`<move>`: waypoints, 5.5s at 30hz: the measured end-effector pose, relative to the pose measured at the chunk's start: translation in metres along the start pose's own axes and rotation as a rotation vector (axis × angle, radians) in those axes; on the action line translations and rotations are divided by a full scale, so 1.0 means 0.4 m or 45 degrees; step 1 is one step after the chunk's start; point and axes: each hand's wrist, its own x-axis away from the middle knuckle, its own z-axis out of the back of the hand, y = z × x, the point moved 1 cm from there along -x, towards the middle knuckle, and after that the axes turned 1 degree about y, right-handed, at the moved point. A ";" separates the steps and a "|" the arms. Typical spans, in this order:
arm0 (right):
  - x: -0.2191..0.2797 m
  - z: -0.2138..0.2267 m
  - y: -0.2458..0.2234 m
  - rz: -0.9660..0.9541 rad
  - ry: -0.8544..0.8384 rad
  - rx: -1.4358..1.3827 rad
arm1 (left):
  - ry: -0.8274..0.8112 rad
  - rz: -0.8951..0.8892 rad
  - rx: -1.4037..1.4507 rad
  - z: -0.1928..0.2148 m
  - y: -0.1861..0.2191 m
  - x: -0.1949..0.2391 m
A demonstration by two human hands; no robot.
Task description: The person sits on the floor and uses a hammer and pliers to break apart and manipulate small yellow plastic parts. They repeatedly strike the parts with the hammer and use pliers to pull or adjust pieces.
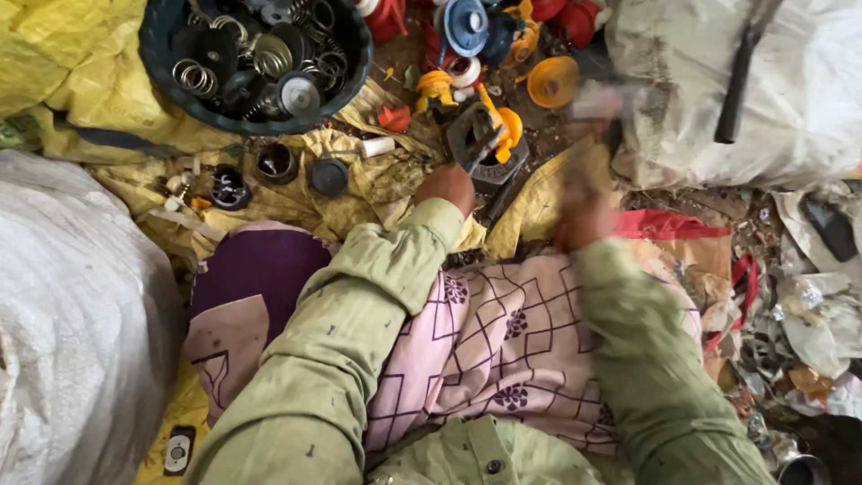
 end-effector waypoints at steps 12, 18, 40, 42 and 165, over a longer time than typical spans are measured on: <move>0.023 0.199 -0.039 -0.437 0.272 -1.408 | -0.014 -0.045 0.191 -0.047 -0.013 -0.061; 0.061 0.269 -0.096 0.100 0.432 -1.603 | 0.004 0.001 0.175 -0.057 -0.011 -0.060; 0.037 0.123 -0.040 -0.458 0.133 -1.137 | -0.111 -0.037 -0.139 0.018 0.061 -0.033; 0.052 0.180 -0.006 -0.285 0.313 -1.304 | -0.068 -0.045 -0.082 0.034 0.071 -0.020; 0.053 0.282 -0.047 -0.308 0.388 -0.975 | -0.009 0.067 -0.093 0.020 0.022 -0.030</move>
